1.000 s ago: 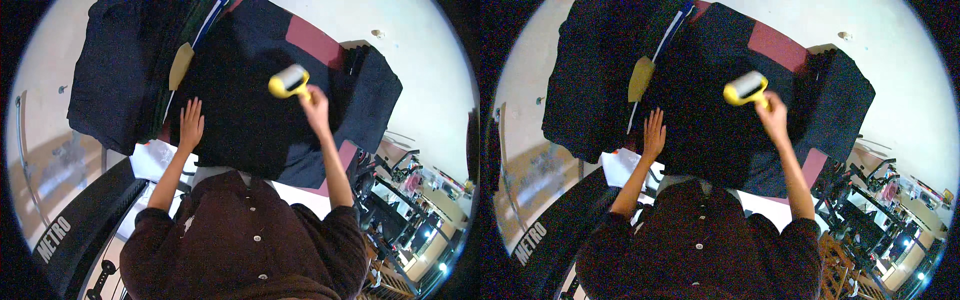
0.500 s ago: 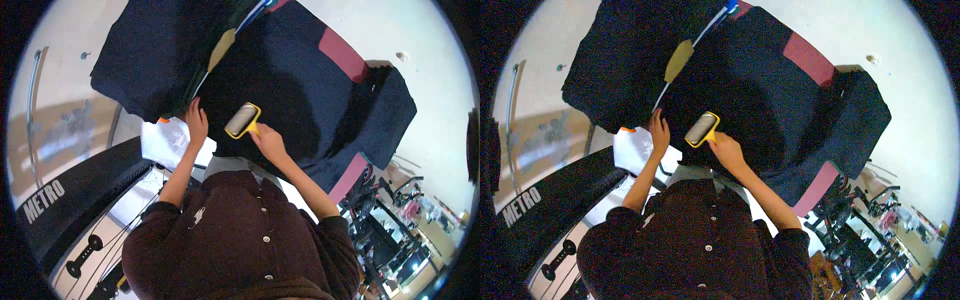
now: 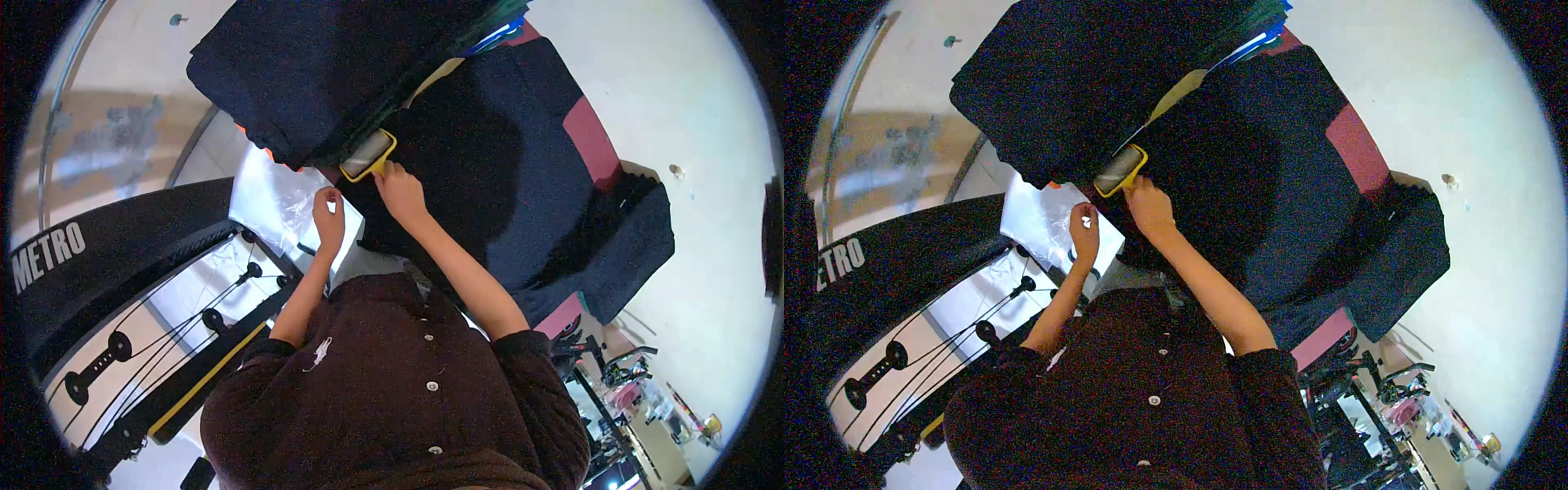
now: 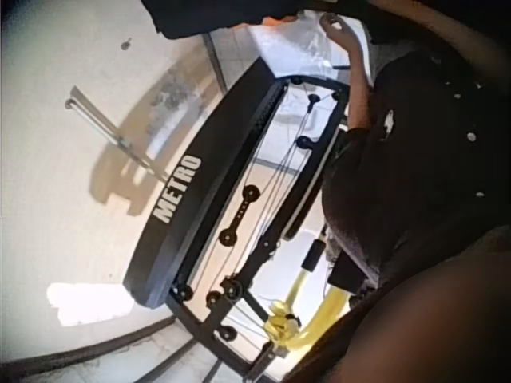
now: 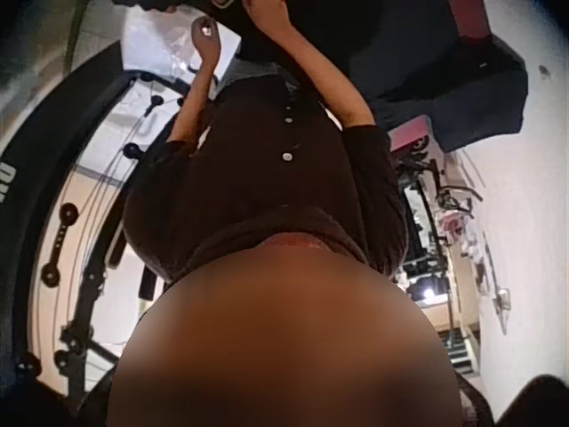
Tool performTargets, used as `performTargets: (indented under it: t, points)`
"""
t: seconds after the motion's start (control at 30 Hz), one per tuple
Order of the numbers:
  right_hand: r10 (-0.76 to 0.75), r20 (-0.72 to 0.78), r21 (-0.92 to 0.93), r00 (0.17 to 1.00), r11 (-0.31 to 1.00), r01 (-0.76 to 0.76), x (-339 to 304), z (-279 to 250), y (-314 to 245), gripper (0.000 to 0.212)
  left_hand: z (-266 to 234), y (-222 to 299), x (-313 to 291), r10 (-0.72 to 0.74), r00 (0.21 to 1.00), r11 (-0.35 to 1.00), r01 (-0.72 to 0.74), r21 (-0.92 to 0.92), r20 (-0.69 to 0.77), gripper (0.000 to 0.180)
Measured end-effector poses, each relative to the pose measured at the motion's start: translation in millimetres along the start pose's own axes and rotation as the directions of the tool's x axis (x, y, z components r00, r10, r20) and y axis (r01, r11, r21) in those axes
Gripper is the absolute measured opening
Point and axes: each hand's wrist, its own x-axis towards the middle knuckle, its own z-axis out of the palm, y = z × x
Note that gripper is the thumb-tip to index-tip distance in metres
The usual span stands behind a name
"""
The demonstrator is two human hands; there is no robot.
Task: Cleaning a black garment with a lint roller and inserting a cardboard template for further processing.
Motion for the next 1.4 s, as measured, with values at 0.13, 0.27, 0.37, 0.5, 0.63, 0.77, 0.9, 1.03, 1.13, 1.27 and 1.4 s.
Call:
performTargets:
  t: [0.13,0.27,0.37,0.5,0.63,0.77,0.9,1.03,1.13,1.27,1.4]
  points:
    - [0.033,0.064,-0.004,0.997,0.999,-0.033,-44.9,-20.2,26.9,0.024,-9.9,24.6,17.2,0.267,0.964,0.952,-0.264,0.155,0.004,0.011]
    - [0.079,0.116,-0.040,0.990,0.996,-0.075,-112.7,-52.3,58.4,0.024,17.1,48.9,34.5,0.427,0.854,0.878,-0.471,0.091,0.298,0.024]
    - [0.139,0.170,-0.087,0.976,0.988,-0.126,-163.6,-77.0,80.2,0.025,47.9,51.0,48.6,0.464,0.680,0.720,-0.663,0.205,0.568,0.044]
    - [0.212,0.181,-0.110,0.960,0.975,-0.195,-239.7,-108.4,111.2,0.027,54.0,21.3,70.0,0.466,0.605,0.540,-0.773,0.335,0.646,0.052]
    - [0.393,0.254,-0.158,0.884,0.918,-0.363,-308.5,-142.8,128.1,0.027,47.0,15.7,75.5,0.356,0.677,0.675,-0.663,0.324,0.644,0.053]
    - [0.437,0.231,-0.152,0.869,0.899,-0.412,-375.7,-167.5,147.7,0.026,42.3,15.5,77.3,0.432,0.632,0.572,-0.744,0.346,0.644,0.052]
    - [0.542,0.293,-0.298,0.788,0.834,-0.464,-421.2,-181.6,160.1,0.029,42.3,14.1,75.8,0.467,0.618,0.560,-0.760,0.328,0.632,0.051]
    - [0.660,0.323,-0.403,0.679,0.745,-0.532,-458.6,-190.4,170.8,0.034,39.1,16.3,75.1,0.466,0.640,0.578,-0.743,0.338,0.611,0.051]
    - [0.625,0.290,-0.372,0.725,0.771,-0.516,-474.7,-194.6,172.7,0.033,36.8,20.3,74.0,0.439,0.661,0.594,-0.722,0.355,0.609,0.051]
    - [0.548,0.258,-0.339,0.796,0.823,-0.457,-436.2,-193.9,164.7,0.030,33.7,19.9,73.4,0.407,0.682,0.592,-0.704,0.392,0.608,0.052]
    - [0.363,0.113,-0.066,0.925,0.931,-0.358,-302.2,-177.0,124.2,0.029,36.2,5.5,70.9,0.488,0.682,0.620,-0.710,0.334,0.544,0.053]
